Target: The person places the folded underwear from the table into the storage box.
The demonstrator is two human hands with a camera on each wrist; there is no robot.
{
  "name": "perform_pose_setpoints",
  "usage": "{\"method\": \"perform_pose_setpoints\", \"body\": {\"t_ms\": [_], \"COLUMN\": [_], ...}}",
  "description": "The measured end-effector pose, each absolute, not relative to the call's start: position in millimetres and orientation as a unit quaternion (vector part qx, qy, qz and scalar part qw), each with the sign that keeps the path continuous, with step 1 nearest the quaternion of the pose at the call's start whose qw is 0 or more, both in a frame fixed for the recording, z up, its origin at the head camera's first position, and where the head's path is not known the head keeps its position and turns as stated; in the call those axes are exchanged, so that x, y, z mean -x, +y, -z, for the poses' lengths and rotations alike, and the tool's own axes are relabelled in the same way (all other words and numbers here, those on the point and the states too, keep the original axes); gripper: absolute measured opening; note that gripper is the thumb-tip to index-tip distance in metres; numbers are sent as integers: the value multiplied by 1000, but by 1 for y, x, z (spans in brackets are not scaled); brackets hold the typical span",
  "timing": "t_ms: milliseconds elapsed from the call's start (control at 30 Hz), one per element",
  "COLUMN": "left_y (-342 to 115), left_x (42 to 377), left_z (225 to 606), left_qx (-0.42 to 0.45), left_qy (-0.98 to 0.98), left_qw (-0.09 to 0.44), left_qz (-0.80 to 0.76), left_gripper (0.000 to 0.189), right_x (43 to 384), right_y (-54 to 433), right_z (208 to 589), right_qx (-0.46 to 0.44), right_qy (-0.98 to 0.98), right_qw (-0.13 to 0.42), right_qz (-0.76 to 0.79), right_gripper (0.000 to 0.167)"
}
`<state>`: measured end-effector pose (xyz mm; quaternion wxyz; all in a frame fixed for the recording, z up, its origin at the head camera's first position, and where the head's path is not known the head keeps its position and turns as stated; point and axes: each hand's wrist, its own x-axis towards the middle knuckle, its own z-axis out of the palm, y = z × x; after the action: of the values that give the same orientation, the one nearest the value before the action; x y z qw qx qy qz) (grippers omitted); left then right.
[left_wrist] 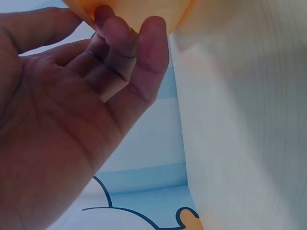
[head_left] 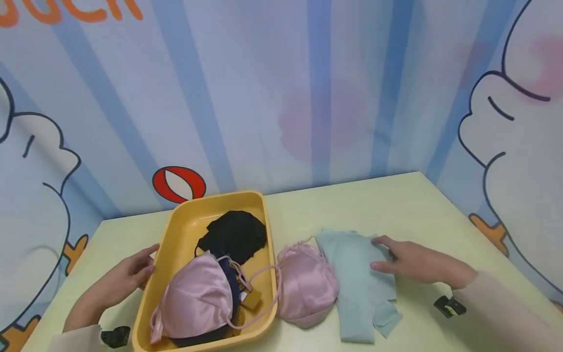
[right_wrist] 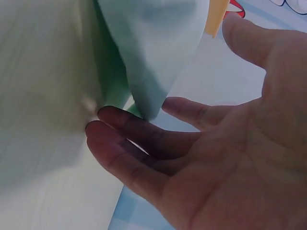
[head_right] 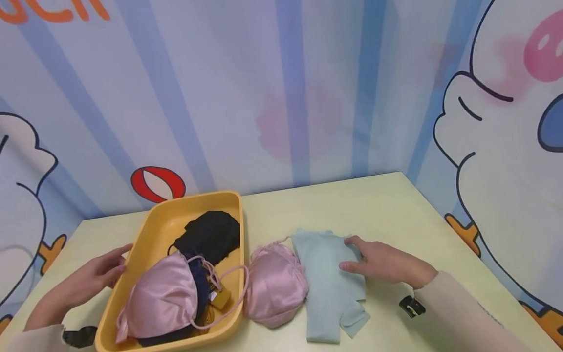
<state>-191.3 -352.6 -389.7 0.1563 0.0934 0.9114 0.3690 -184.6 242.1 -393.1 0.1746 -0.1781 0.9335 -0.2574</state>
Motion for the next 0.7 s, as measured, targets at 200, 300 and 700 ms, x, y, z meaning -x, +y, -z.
{"method": "perform_pose_setpoints", "body": {"t_ms": [200, 300, 700], "left_y": [-351, -351, -350], "left_x": [193, 193, 194], "left_z": [391, 393, 390], "left_qx": [-92, -90, -90], "left_qy": [910, 909, 911], "left_qw": [154, 159, 159], "left_qz": [-375, -374, -369], "left_gripper": [66, 65, 62], "right_x": [179, 176, 174], "right_y": [242, 243, 237], "right_z": [398, 403, 408], "right_qx": [181, 192, 238], "right_qy": [935, 935, 920], "right_qw": [138, 112, -21], "right_qz": [273, 278, 309], "right_gripper": [78, 76, 45]}}
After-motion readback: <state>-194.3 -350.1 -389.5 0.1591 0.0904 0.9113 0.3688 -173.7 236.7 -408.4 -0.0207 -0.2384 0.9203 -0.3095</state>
